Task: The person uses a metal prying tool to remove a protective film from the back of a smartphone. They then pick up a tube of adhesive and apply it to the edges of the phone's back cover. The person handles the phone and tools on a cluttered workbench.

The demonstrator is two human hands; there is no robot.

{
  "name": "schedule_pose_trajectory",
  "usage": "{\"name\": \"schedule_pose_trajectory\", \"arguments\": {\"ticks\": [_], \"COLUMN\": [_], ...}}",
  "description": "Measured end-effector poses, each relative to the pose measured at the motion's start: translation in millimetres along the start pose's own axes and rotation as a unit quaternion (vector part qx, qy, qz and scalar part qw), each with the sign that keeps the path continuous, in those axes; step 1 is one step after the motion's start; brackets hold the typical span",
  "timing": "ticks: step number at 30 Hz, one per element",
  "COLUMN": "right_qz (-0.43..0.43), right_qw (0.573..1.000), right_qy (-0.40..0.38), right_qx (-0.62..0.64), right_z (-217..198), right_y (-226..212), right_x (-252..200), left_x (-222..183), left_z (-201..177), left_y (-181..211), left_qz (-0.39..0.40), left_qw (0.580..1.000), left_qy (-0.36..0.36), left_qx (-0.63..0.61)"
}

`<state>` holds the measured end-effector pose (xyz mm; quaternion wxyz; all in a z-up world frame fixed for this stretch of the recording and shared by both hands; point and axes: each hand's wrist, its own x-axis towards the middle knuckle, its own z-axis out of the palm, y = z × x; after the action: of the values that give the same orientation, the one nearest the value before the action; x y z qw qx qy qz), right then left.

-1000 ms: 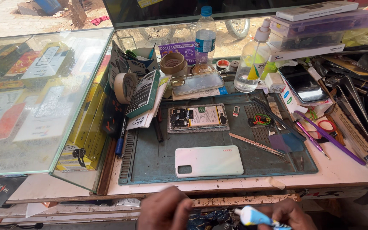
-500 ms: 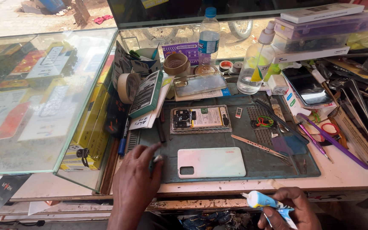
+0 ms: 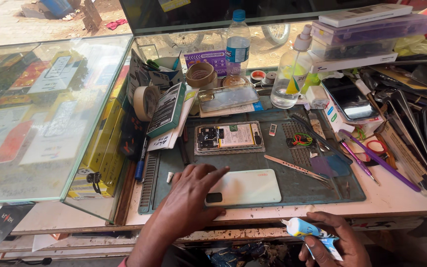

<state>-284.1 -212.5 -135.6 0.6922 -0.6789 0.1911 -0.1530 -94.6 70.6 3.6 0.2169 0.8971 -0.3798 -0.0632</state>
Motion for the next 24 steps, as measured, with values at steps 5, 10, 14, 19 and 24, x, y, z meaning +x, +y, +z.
{"name": "schedule_pose_trajectory", "arguments": {"ticks": [5,10,14,19,24], "right_qz": [0.002,-0.026,-0.009,-0.041,-0.055], "right_qw": [1.0,0.999,0.999,0.996,0.997], "right_qy": [0.001,0.0,0.03,0.077,0.009], "right_qx": [-0.016,-0.025,-0.027,0.018,0.044], "right_z": [-4,-7,-14,-15,5], "right_y": [-6,-6,-5,-22,-46], "right_x": [-1,-1,-2,3,14], "left_x": [19,37,26,-16,-36], "left_z": [-4,-12,-18,11,71], "left_y": [2,19,25,39,38], "left_qz": [-0.005,-0.066,0.027,0.105,0.084], "left_qw": [1.0,0.996,0.997,0.952,0.907], "left_qy": [-0.029,-0.057,0.069,0.287,0.412], "left_qx": [-0.005,0.027,0.003,0.029,-0.008]}}
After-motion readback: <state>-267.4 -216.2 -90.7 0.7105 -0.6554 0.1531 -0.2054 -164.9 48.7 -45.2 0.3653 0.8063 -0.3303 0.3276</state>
